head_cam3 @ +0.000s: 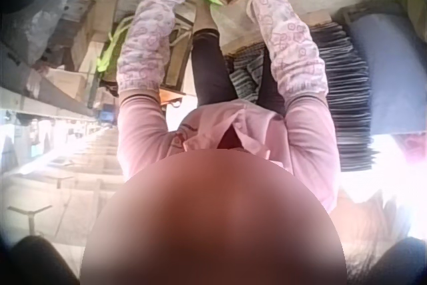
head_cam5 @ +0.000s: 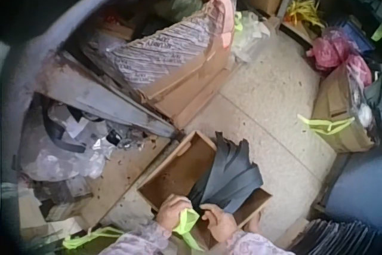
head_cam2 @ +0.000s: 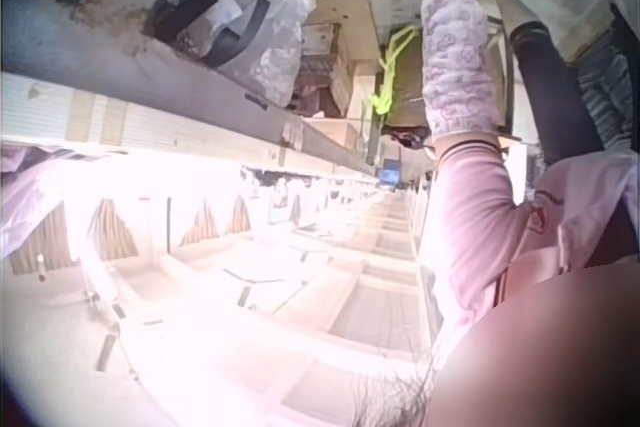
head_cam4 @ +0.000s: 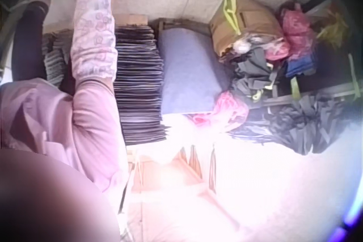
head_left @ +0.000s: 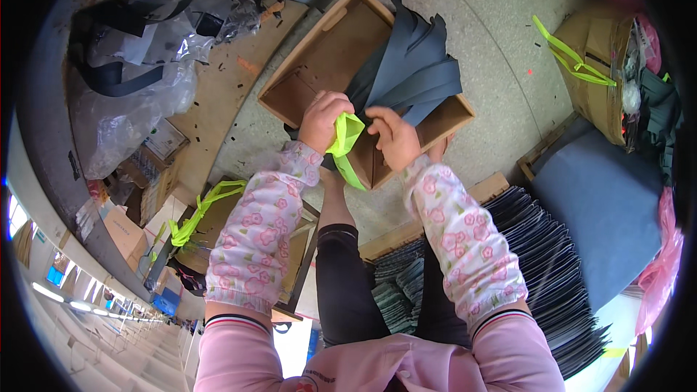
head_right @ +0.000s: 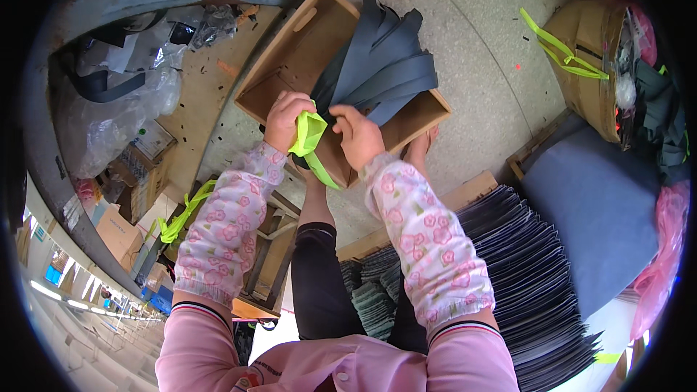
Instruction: Bundling black straps together using a yellow plastic tie.
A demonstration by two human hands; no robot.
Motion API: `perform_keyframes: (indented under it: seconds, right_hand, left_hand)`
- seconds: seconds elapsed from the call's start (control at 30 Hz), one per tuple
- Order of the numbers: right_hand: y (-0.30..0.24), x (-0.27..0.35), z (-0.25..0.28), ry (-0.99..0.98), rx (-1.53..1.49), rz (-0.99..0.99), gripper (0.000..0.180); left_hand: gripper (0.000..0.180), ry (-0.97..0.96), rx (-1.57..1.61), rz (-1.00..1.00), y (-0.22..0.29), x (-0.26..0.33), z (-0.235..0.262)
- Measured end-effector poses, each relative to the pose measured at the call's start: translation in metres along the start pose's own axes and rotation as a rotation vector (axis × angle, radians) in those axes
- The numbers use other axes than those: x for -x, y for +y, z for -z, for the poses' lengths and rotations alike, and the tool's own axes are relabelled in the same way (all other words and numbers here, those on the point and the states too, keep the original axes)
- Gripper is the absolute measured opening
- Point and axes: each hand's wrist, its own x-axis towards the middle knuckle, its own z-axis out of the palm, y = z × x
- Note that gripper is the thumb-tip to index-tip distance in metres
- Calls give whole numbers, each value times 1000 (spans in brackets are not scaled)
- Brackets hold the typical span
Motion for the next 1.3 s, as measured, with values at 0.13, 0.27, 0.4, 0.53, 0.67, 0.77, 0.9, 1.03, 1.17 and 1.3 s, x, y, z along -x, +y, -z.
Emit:
perform_keyframes:
  seconds: [0.13, 0.27, 0.4, 0.53, 0.67, 0.77, 0.9, 1.03, 1.17, 1.3]
  right_hand:
    - [-13, -31, 6, -283, -259, -224, 20]
    - [-13, -40, -1, -386, -186, -241, 14]
    - [8, -27, -8, -151, 468, 184, 10]
    - [55, -6, 7, -172, 685, -7, 14]
    - [49, 7, -9, 60, 342, -151, 25]
    - [45, 30, -22, 214, 78, -88, 43]
    - [57, 69, 15, 439, -328, -227, 46]
    - [-35, 144, 34, 77, -91, -343, 60]
    - [-103, 206, 94, -235, -609, -280, 73]
    - [-184, 253, 170, -224, -708, -424, 82]
  left_hand:
    - [19, 112, 94, 112, 6, 15, -13]
    - [21, 144, 112, 176, 1, 24, -9]
    - [26, 89, 256, 319, -23, 40, 6]
    - [23, -24, 335, 832, -64, 71, 18]
    - [50, -191, 201, 682, -75, 58, -10]
    - [51, -709, 343, 824, -49, 38, -12]
    - [37, -575, 651, 678, 35, 29, -34]
    - [38, -434, 637, 834, 137, 50, 12]
    - [44, -409, 790, 765, 216, 64, 33]
    - [50, -397, 879, 937, 358, 15, 116]
